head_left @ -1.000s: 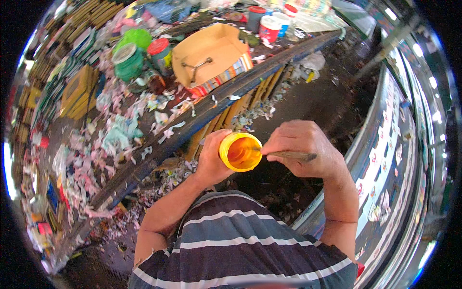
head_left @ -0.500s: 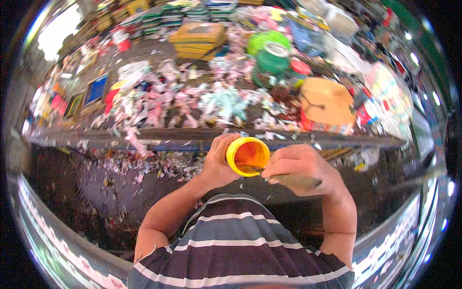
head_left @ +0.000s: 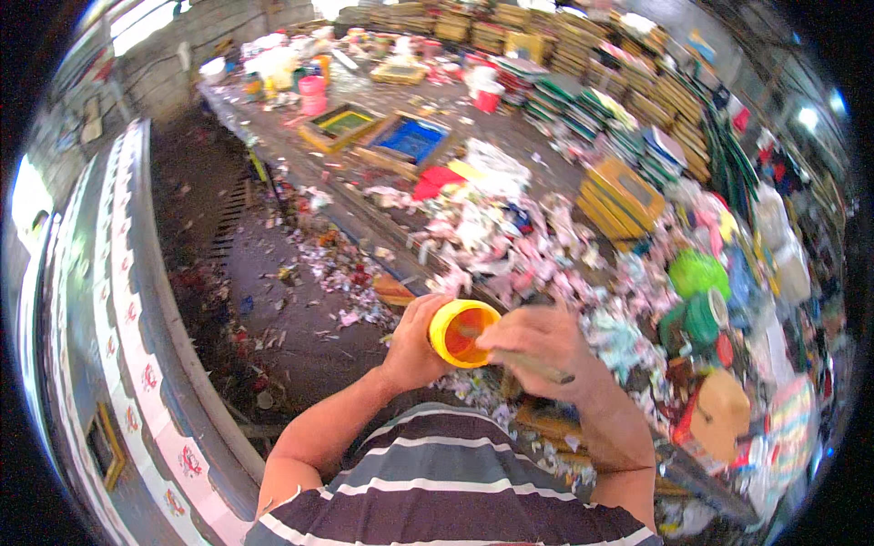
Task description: The person mixes yellow paint in a small container, pours it onto a screen-printing frame, and uses a squeegee to spread the paint across the mesh. The person then presses the frame onto a patterned paper sheet and pulls the squeegee to transfer the design.
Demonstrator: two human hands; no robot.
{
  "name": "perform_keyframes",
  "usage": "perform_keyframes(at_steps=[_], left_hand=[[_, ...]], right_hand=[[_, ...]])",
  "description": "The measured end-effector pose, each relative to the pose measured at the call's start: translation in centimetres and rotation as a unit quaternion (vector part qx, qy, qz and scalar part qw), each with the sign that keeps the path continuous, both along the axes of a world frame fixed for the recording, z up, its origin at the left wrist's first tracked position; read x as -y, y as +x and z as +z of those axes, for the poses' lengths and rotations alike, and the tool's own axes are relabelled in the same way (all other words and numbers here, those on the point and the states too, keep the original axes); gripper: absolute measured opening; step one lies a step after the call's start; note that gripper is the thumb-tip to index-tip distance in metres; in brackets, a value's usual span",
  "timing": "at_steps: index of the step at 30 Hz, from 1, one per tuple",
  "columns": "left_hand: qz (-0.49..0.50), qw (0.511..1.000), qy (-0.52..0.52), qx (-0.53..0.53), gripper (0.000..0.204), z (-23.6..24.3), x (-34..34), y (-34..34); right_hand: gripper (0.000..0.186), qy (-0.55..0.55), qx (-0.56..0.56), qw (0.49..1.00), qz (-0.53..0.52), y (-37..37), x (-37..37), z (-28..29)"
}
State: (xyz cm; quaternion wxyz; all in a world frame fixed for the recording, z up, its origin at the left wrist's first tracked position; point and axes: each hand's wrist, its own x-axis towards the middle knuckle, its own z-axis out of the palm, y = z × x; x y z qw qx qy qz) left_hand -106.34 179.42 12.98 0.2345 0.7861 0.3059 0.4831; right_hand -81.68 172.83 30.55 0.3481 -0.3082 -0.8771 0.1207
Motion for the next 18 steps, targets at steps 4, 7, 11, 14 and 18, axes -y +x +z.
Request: perform_keyframes(at_steps=[4, 7, 11, 14, 18], left_hand=[[0.076, 0.997, -0.032, 0.012, 0.106, -0.7, -1.3, -5.9], [0.133, 0.991, -0.032, 0.015, 0.105, -1.7, -1.6, -8.2], [0.210, 0.975, -0.055, 0.038, 0.102, -2.4, -3.1, -11.4], [0.238, 0.968, -0.064, 0.040, 0.101, -2.7, -3.7, -12.7], [0.288, 0.957, -0.014, 0.025, 0.101, -2.9, -7.1, -14.9]], right_hand=[[0.027, -0.072, 0.029, 0.994, 0.077, -3.7, -5.8, -0.2], [0.024, 0.021, 0.007, 0.996, 0.084, -7.0, -10.3, -1.1], [0.028, -0.101, -0.011, 0.964, 0.244, -10.9, -13.8, -2.4], [0.028, -0.078, 0.020, 0.969, 0.233, -11.8, -18.6, -1.7], [0.029, -0.058, -0.054, 0.951, 0.298, -16.5, -22.3, -3.5]])
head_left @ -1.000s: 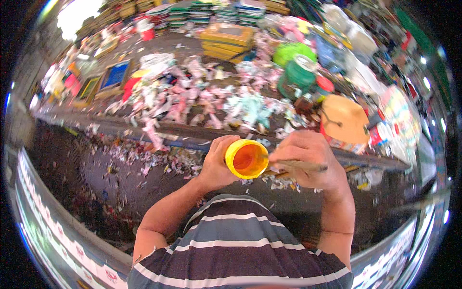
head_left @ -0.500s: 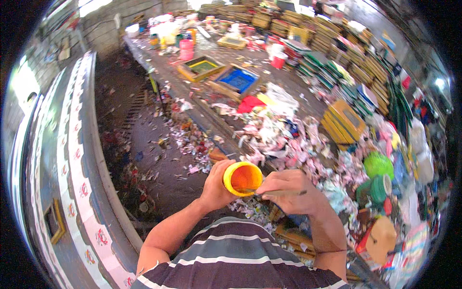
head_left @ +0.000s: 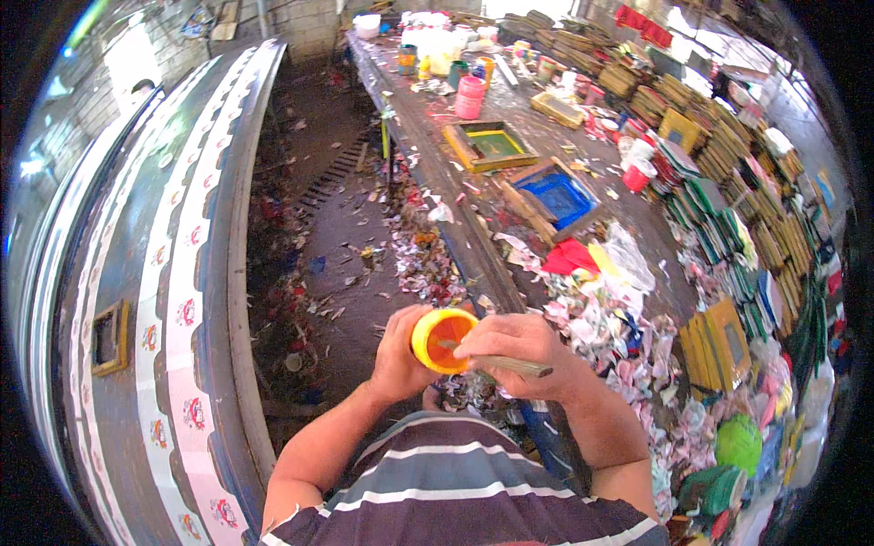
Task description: The person mixes yellow paint in a small container, pours it onto a screen-printing frame, and uses a squeegee to spread the paint across the mesh. The person then presses the frame onto a patterned paper sheet and pulls the squeegee to transfer the design.
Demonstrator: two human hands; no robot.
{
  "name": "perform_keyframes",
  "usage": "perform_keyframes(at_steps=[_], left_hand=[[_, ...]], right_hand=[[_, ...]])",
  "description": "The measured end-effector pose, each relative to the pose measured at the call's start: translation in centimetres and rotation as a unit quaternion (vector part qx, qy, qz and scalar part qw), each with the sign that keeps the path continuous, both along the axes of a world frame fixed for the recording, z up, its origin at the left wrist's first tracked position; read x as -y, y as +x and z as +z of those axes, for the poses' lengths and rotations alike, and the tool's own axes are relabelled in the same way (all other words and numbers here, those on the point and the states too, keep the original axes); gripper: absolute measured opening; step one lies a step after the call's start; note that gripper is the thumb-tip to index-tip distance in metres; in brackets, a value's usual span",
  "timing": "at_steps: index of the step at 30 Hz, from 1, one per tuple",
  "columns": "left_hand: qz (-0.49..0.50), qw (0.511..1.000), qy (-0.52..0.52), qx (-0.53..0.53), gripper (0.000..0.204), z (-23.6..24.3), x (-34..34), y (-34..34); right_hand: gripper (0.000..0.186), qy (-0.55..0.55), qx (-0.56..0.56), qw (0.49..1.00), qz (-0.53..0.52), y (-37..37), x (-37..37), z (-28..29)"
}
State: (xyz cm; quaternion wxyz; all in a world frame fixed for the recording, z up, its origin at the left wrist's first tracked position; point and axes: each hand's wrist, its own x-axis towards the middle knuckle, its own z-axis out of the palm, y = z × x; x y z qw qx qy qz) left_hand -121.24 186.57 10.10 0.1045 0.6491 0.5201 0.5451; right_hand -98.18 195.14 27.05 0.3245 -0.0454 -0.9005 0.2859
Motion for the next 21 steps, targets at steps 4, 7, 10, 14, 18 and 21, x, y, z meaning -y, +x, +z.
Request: perform_keyframes(at_steps=[4, 7, 10, 14, 18, 21], left_hand=[[0.033, 0.999, -0.012, -0.010, 0.105, 0.4, -3.5, -2.5], [0.040, 0.999, -0.031, -0.006, 0.102, 1.2, -7.1, -3.4], [0.051, 0.998, -0.047, -0.010, 0.100, 1.6, -9.9, -5.2], [0.071, 0.996, -0.056, -0.024, 0.101, 0.8, -12.8, -6.1], [0.112, 0.991, -0.075, -0.004, 0.101, 0.3, -14.7, -7.9], [0.120, 0.988, -0.094, -0.019, 0.102, 0.2, -15.9, -9.6]], right_hand=[[0.034, 0.001, 0.093, 0.995, 0.046, -0.6, -7.0, 1.6], [0.034, 0.040, 0.024, 0.998, 0.048, -3.1, -10.5, 1.2], [0.044, -0.015, 0.036, 0.995, 0.094, -4.6, -14.2, 0.5], [0.042, -0.004, 0.066, 0.994, 0.084, -5.7, -20.1, 0.3], [0.033, -0.055, 0.008, 0.991, 0.125, -9.2, -22.1, -1.5], [0.041, -0.089, 0.062, 0.985, 0.137, -9.8, -25.5, -1.0]])
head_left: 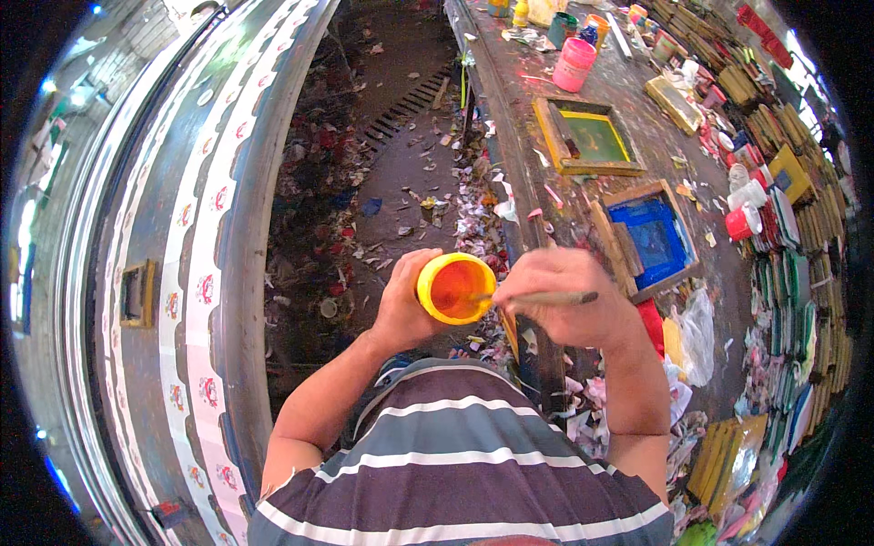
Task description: The person mixes yellow paint in a small container, pours it onto a screen-printing frame, and uses a squeegee to spread the paint across the mesh. The person then presses the frame onto a patterned paper sheet and pulls the squeegee to transfer the design.
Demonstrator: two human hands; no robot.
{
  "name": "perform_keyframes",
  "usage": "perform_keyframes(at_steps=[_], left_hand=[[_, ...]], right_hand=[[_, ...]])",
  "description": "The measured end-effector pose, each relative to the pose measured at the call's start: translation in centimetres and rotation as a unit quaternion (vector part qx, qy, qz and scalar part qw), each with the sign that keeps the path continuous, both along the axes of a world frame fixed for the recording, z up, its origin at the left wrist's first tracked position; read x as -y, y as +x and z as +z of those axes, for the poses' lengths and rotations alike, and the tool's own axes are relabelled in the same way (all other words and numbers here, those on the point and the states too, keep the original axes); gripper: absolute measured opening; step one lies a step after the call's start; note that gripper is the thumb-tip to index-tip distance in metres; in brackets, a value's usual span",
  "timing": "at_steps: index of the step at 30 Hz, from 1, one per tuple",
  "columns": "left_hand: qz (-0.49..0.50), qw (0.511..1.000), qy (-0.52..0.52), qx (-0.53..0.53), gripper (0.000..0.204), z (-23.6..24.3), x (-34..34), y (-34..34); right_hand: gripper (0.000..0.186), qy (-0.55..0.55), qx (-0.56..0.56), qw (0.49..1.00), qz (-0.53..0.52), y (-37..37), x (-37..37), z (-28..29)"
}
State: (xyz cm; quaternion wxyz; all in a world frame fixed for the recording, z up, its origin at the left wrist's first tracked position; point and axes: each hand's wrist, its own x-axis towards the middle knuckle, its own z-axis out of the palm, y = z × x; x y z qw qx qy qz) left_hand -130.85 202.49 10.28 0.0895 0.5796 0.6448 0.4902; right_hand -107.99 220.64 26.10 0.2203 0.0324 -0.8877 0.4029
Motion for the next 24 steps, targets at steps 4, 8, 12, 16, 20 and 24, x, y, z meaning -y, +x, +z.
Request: perform_keyframes(at_steps=[4, 8, 12, 16, 20, 24], left_hand=[[0.006, 1.000, -0.009, -0.002, 0.102, -1.0, -2.9, -2.7], [0.009, 1.000, -0.009, 0.004, 0.101, -2.2, -5.6, -7.1], [-0.017, 1.000, 0.005, 0.007, 0.102, -3.0, -10.0, -12.0], [-0.050, 0.999, 0.015, 0.003, 0.102, -2.1, -14.6, -18.2], [-0.095, 0.994, 0.050, -0.021, 0.103, -1.2, -20.8, -22.5], [-0.126, 0.990, 0.068, 0.015, 0.103, 0.0, -28.1, -25.5]], right_hand=[[0.027, 0.025, -0.053, 0.998, -0.035, -4.3, -1.6, -1.6], [0.044, 0.002, 0.039, 0.999, 0.015, -7.1, -5.7, -1.2], [0.042, 0.063, -0.036, 0.996, -0.055, -13.3, -7.8, -2.5], [0.038, 0.027, 0.036, 0.999, -0.029, -17.0, -11.0, -1.5], [0.029, 0.070, -0.038, 0.991, -0.105, -21.0, -14.8, -0.8], [0.027, 0.079, -0.021, 0.986, -0.143, -22.4, -18.1, 0.3]])
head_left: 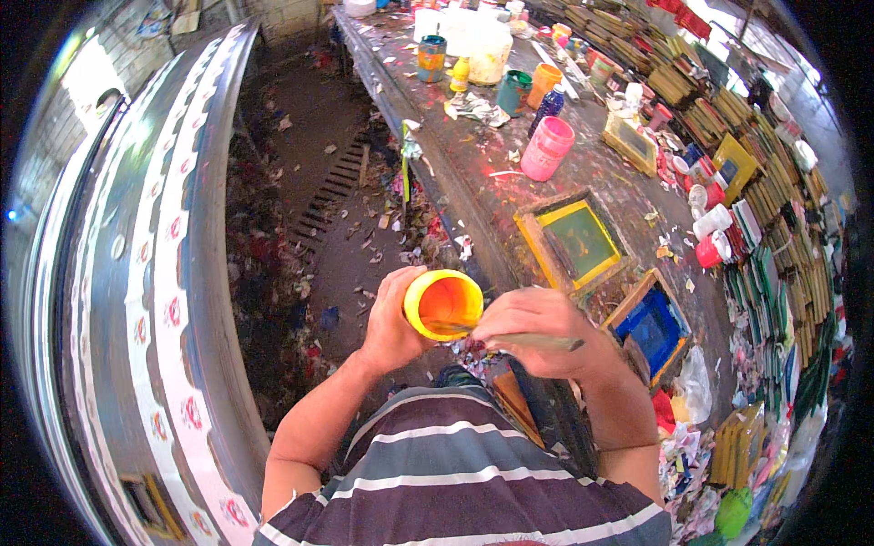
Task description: The person mixes yellow paint in a small container, pours it onto a screen-printing frame, and uses a squeegee to spread the paint across the mesh. The person then presses the frame onto a patterned paper sheet and pulls the squeegee to transfer the design.
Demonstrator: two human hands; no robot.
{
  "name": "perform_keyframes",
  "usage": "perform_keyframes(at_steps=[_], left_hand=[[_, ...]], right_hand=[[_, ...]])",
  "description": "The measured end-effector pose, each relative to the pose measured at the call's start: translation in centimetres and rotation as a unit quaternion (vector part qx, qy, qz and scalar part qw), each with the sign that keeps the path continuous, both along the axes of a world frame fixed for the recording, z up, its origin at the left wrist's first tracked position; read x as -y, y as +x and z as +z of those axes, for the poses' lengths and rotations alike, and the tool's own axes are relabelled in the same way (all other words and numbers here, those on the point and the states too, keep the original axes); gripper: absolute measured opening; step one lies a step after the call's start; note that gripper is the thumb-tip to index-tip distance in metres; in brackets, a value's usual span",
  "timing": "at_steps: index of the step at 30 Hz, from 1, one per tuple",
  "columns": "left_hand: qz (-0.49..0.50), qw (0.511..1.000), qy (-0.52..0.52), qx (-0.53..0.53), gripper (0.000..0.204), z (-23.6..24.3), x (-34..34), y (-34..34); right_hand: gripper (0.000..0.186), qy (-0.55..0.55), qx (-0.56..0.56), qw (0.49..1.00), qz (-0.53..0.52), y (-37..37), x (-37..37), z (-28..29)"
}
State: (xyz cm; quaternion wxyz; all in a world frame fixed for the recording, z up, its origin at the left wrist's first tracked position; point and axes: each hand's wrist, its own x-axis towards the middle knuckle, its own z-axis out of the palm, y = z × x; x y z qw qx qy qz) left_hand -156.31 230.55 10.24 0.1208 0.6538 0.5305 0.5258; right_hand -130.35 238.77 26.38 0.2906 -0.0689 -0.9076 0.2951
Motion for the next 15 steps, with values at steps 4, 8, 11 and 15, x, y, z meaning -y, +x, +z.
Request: perform_keyframes(at_steps=[4, 8, 11, 15], left_hand=[[-0.071, 0.997, 0.022, -0.026, 0.101, 0.0, -8.5, -0.5], [-0.123, 0.992, 0.022, -0.007, 0.103, 0.6, -16.2, -0.1], [-0.142, 0.989, 0.015, -0.026, 0.104, 1.9, -20.7, -0.1], [-0.179, 0.982, -0.013, -0.053, 0.104, 2.6, -26.0, -0.2]], right_hand=[[0.023, 0.070, -0.026, 0.992, -0.101, 1.2, -5.8, 1.5], [0.021, 0.117, -0.055, 0.980, -0.151, 1.2, -11.1, 0.7], [0.021, 0.100, -0.059, 0.973, -0.199, 1.5, -14.6, 0.7], [0.021, 0.089, -0.038, 0.955, -0.279, 2.4, -17.3, 0.5]])
